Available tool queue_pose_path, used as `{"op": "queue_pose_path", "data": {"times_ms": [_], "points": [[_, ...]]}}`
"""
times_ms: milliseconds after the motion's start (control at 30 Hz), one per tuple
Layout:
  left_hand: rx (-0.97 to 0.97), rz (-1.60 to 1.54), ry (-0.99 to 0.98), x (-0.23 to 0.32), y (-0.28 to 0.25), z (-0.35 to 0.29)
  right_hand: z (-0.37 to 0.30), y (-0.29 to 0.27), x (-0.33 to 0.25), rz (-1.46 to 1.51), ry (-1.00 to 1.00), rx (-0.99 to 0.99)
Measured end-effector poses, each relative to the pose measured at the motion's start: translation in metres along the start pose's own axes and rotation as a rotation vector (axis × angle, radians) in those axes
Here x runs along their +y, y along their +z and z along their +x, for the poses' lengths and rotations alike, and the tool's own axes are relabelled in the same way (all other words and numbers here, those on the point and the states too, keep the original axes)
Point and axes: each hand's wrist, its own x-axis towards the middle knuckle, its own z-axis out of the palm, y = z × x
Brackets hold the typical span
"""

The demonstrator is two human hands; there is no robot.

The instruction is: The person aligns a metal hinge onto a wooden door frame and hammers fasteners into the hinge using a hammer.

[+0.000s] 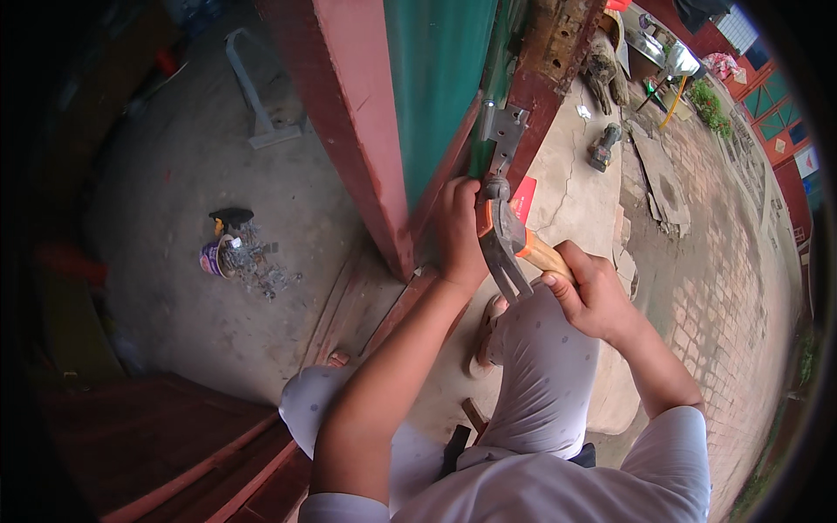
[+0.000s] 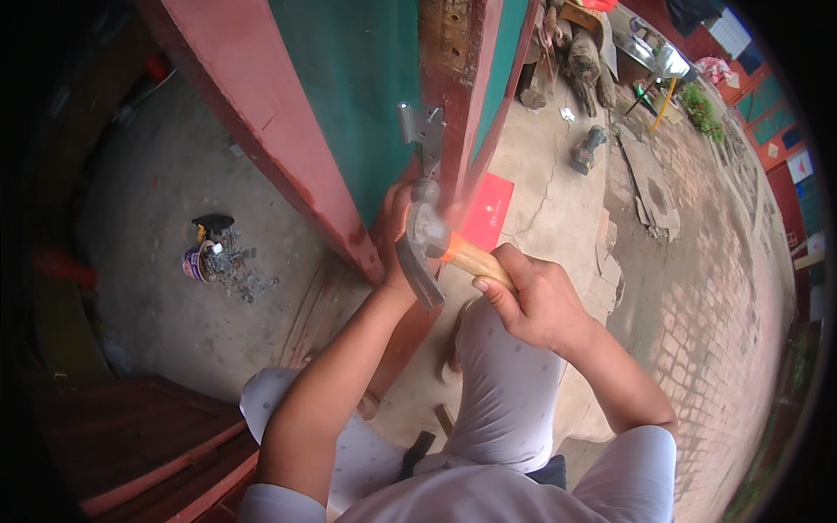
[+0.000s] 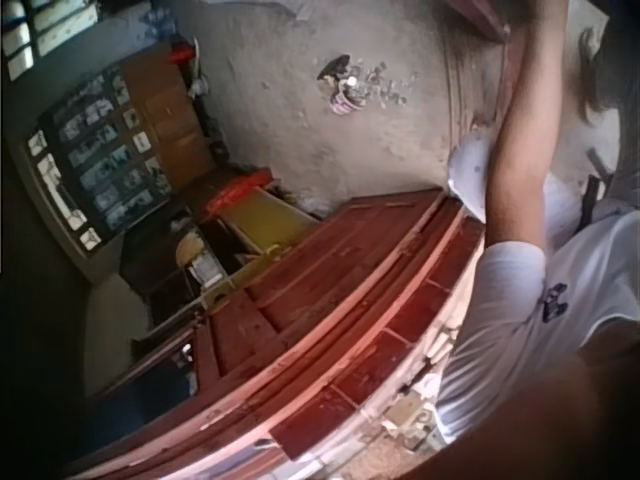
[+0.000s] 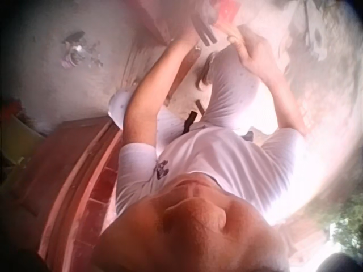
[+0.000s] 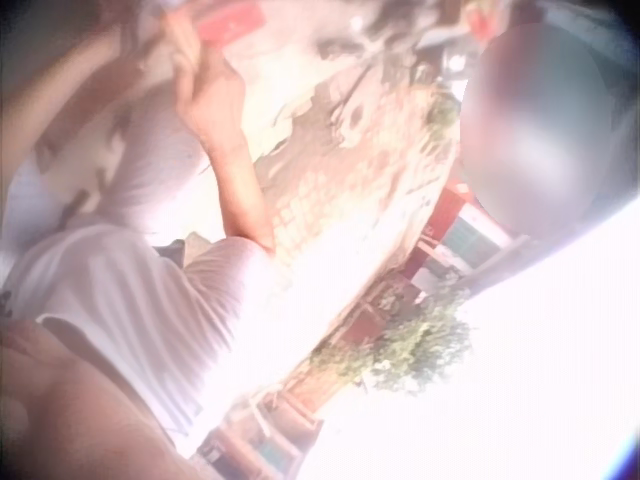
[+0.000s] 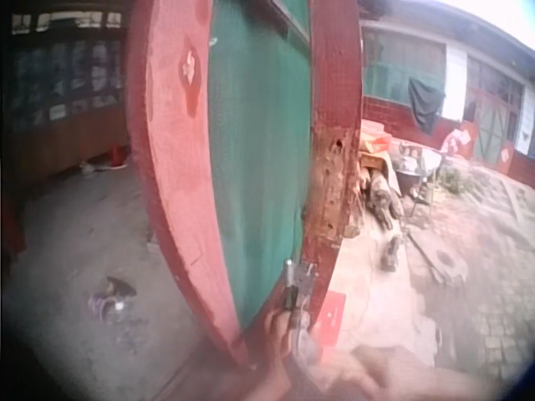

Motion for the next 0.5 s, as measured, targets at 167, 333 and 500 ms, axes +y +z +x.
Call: {"op": "queue_pose_path", "data": {"times_ms": [167, 333, 500], "points": [[0.003, -0.063, -0.072, 0.015, -0.002, 0.001, -0.002, 0.001, -0.002, -0.014, -0.148, 0.020], [-0.018, 0.012, 0.020, 0.010, -0.003, 0.000, -0.003, 0.002, 0.000, -0.049, -0.226, 0.019], [-0.123, 0.081, -0.052, -0.001, -0.003, 0.004, 0.002, -0.002, 0.004, 0.025, 0.041, -0.089]]}}
